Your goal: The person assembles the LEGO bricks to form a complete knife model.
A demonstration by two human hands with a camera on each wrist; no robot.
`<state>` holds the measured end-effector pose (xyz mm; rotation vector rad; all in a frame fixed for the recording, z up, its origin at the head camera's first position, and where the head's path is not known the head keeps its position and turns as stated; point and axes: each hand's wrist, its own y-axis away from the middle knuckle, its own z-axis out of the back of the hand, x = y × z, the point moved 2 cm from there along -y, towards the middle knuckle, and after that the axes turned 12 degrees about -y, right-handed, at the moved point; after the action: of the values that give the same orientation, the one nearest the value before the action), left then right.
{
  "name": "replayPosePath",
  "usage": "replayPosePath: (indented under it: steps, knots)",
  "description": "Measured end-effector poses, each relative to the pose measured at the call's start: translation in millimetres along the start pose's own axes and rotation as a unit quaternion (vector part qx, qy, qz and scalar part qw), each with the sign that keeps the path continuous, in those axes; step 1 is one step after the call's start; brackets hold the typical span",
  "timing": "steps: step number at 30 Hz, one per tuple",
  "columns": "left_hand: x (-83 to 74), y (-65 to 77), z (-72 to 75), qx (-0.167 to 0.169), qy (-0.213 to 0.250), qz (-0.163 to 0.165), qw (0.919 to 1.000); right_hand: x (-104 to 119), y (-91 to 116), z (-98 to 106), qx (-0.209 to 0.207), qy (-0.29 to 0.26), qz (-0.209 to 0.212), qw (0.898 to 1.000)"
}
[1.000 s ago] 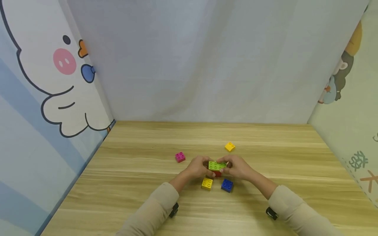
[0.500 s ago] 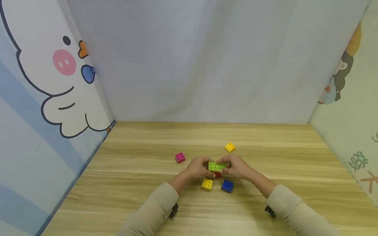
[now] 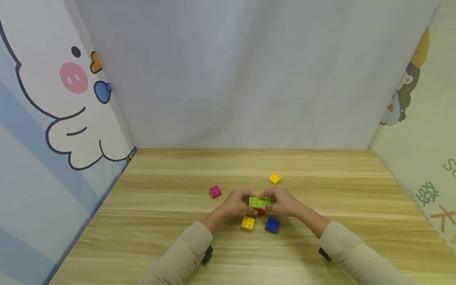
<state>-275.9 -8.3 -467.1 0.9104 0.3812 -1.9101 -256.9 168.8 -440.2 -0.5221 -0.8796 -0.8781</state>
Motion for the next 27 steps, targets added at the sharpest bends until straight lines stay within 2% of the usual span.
replayPosePath:
  steps: [12,19,27]
  knots:
    - [-0.4,0.9,-2.4,-0.002,0.005,0.001,1.0,-0.3,0.1,3.4,0.0,0.005,-0.005,1.0]
    - [-1.5,-0.4,-4.2,-0.006,-0.007,0.003,1.0,-1.4,3.3,6.7,-0.019,-0.015,-0.034,0.999]
    - [-1.4,2.5,0.7,-0.005,-0.004,0.004,1.0,-1.7,0.8,6.3,-0.021,-0.015,-0.036,0.999]
